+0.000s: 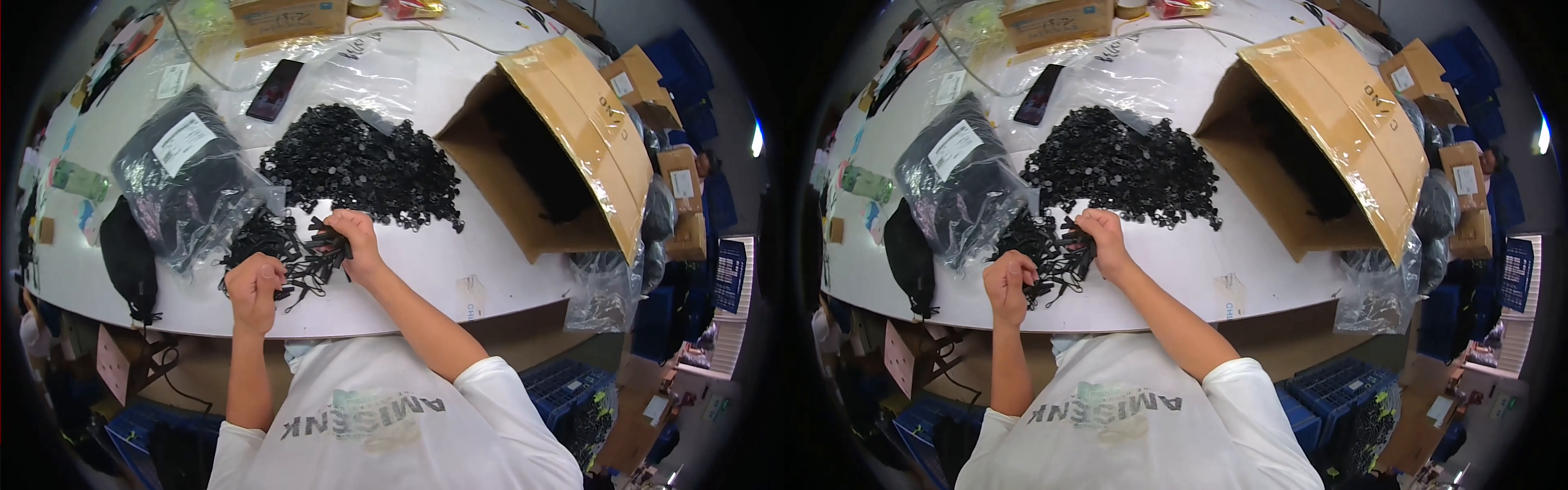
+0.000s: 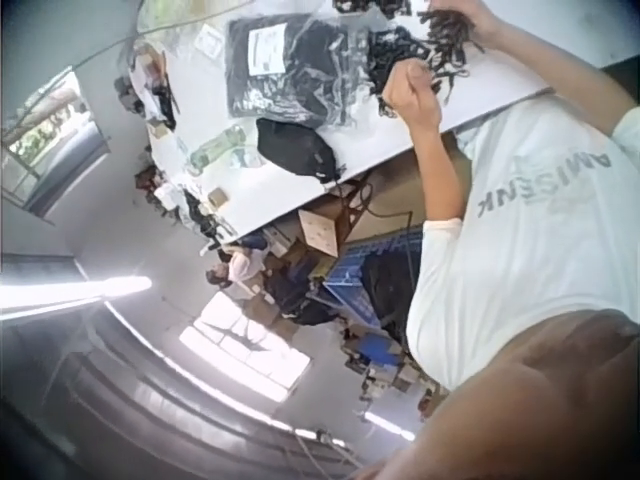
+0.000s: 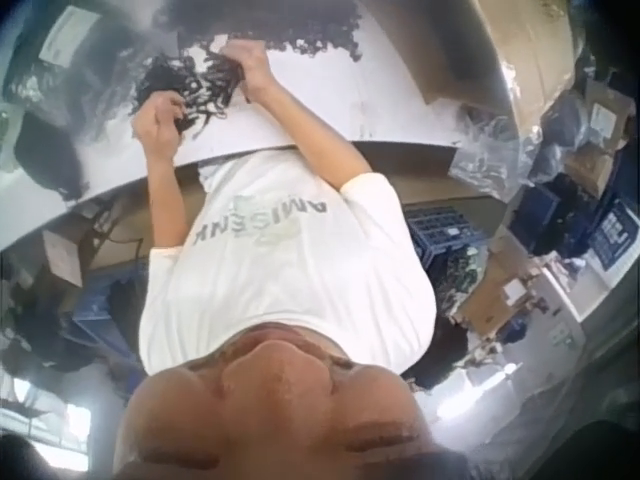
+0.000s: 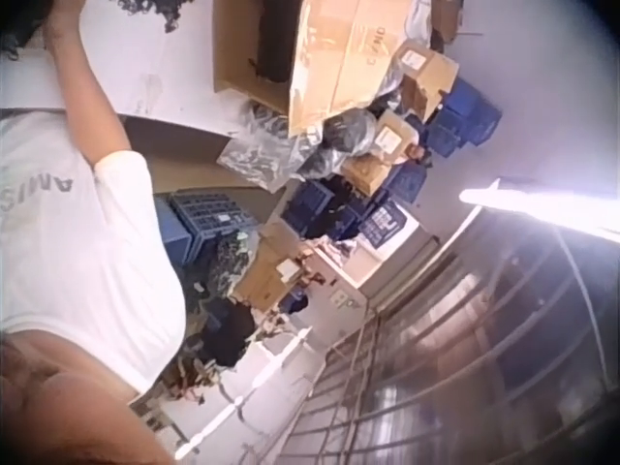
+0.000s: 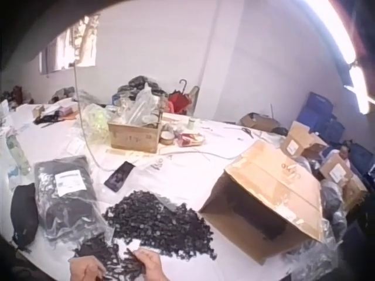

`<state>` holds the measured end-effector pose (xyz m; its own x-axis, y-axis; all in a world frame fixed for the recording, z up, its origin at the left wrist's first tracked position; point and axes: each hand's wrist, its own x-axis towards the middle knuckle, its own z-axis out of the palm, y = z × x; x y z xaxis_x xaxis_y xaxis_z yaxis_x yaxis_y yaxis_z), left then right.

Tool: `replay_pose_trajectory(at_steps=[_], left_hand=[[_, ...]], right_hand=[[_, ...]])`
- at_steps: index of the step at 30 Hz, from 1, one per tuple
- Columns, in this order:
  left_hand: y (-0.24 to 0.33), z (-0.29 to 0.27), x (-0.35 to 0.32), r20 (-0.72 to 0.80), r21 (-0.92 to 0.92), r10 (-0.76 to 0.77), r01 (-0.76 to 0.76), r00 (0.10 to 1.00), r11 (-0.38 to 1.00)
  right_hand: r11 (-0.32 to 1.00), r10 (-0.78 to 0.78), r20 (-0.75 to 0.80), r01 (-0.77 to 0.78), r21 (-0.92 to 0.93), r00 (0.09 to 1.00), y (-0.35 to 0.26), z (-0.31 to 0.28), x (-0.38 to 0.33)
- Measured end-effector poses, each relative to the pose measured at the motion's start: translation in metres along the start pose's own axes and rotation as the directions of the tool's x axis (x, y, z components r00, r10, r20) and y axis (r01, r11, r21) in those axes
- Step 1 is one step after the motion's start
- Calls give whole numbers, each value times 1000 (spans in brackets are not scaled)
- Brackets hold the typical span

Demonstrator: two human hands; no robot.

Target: Assembling or sorting small black plastic clips with attached elastic straps on a workbench.

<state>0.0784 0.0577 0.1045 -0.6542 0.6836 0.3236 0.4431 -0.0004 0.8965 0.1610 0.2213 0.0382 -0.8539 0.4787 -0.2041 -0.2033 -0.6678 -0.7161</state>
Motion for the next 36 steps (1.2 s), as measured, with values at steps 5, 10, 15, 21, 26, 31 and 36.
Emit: replay_pose_trajectory(at_steps=[5,10,15,21,26,31,36], left_hand=[[4,4,10,67,0,9,-9,998,1000],[9,7,2,137,27,-44,41,990,999],[12,4,-6,164,39,-68,63,984,997],[18,-2,2,240,206,-134,84,961,975],[13,5,14,221,180,-115,75,969,981],[0,19,35,224,336,-208,124,952,933],[-37,40,48,135,738,-185,26,973,675]], right_hand=[[994,24,92,-13,-110,996,5,-12,-5],[946,-39,140,81,-313,989,5,-11,-12],[959,-38,169,83,-270,985,12,-15,-13],[946,-55,208,118,-303,977,11,-11,-17],[988,54,179,-27,-151,982,9,-10,-15],[990,80,164,-59,-129,983,4,-11,-15],[972,139,159,-104,-212,977,-6,-13,-24]])
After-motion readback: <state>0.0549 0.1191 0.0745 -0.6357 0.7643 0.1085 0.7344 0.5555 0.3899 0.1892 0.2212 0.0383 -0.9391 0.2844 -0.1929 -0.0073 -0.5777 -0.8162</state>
